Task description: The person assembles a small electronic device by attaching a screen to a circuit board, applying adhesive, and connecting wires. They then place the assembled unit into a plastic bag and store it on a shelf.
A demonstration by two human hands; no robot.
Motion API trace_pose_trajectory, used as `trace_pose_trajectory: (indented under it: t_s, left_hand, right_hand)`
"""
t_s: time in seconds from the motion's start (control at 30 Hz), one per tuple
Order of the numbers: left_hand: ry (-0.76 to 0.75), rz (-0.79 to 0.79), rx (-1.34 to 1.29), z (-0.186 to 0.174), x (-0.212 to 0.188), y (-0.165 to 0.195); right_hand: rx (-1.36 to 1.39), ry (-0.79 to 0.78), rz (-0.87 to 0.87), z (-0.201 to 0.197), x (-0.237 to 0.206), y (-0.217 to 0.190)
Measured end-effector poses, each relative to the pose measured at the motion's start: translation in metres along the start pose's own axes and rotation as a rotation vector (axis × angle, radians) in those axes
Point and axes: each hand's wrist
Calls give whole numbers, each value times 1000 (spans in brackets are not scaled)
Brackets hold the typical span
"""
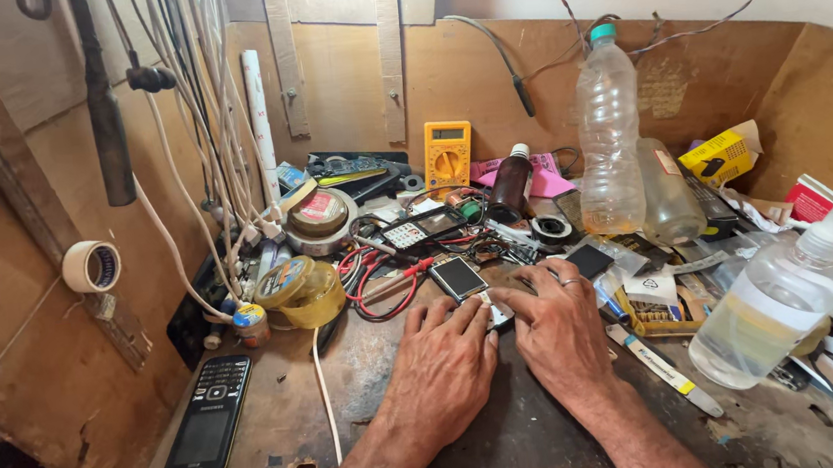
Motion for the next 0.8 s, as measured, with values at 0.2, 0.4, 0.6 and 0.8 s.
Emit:
trace_pose_trajectory:
  t_s: [0.2,0.4,0.6,0.8]
  left_hand:
    - [6,-3,-28,-1,-1,0]
    - [38,10,-10,0,-1,0]
    - [19,11,34,5,-7,0]
    - [41,19,23,9,-9,-1]
  right_hand:
    - [0,-24,-48,-2,0,0]
    - [-4,-4,-55,-2,1,0]
    - [26,-9,-74,1,-3,3]
    - [42,6,-98,5,-6,7]
Point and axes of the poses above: each hand's wrist, its own x-axis towards the middle knuckle, its own z-axis out of the palm, y = z × x, and after that the axes turned 10 degrees about z, right-handed
